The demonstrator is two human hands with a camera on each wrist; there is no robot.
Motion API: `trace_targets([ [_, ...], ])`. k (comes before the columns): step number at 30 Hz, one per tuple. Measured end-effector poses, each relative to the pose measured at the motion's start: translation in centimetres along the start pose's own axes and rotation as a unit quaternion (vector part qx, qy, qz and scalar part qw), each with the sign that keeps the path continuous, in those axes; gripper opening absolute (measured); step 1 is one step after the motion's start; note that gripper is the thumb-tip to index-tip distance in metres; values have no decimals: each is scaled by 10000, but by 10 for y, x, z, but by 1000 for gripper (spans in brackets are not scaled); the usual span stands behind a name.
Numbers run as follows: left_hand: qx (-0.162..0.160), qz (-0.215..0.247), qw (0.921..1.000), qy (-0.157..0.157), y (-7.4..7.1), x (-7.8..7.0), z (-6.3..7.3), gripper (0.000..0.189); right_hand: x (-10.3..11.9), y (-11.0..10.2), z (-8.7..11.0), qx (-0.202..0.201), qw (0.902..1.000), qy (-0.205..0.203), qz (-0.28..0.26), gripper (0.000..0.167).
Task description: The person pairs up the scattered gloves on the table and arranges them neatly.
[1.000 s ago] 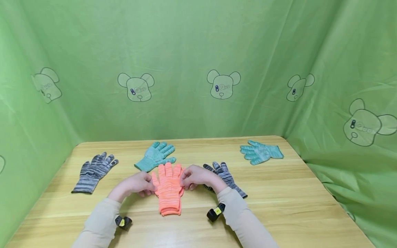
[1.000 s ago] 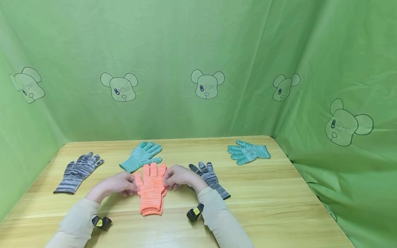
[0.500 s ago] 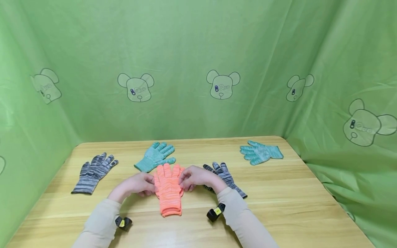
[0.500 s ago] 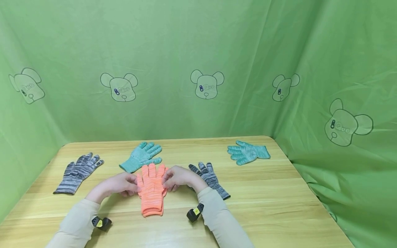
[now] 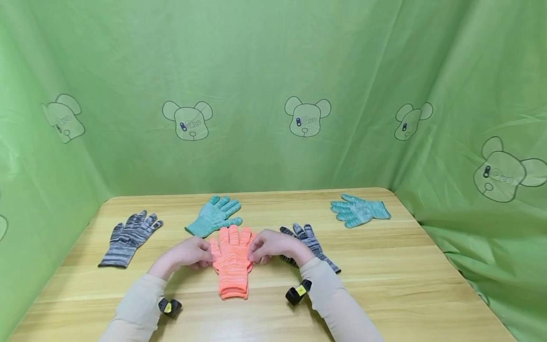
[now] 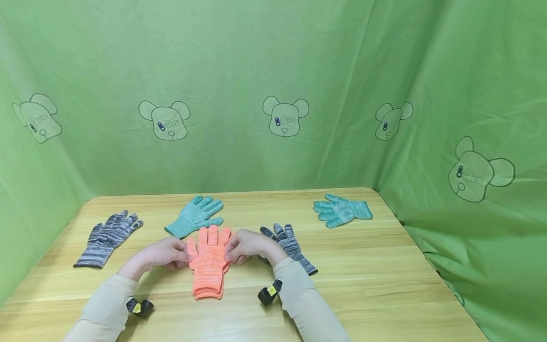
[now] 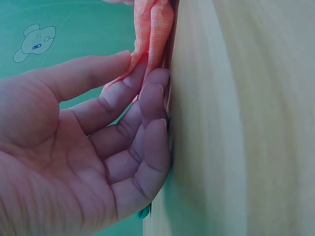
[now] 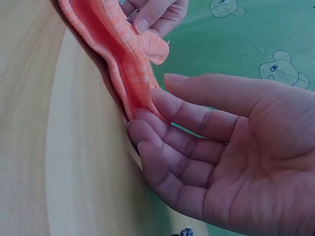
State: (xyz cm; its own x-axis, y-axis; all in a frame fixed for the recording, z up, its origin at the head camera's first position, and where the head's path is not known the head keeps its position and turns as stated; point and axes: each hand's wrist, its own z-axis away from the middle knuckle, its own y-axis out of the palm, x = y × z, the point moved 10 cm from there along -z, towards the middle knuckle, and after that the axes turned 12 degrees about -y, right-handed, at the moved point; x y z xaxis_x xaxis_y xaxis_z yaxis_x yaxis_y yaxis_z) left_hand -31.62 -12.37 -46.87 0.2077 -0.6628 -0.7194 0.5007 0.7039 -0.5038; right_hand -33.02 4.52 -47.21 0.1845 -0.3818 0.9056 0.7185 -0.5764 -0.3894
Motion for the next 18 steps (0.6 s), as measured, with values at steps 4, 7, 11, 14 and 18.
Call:
trace_targets([
  [4, -102, -35, 9999, -36, -2, 0, 0, 23, 1, 1, 0, 38, 9999, -39, 141, 11],
  [7, -144, 1, 9998, -101, -4, 1, 0, 23, 2, 1, 1, 60, 9997, -65, 208, 11],
  [11, -163, 58, 9997, -174, -4, 3, 0, 22, 2, 1, 0, 65, 9997, -57, 228, 9],
  [14, -177, 65, 9996, -188, -4, 3, -1, 23, 2, 1, 0, 41, 9996, -55, 262, 8],
  [18, -203, 76, 9996, -206, -5, 3, -2, 21, 3, 1, -1, 47, 9995, -59, 313, 8],
])
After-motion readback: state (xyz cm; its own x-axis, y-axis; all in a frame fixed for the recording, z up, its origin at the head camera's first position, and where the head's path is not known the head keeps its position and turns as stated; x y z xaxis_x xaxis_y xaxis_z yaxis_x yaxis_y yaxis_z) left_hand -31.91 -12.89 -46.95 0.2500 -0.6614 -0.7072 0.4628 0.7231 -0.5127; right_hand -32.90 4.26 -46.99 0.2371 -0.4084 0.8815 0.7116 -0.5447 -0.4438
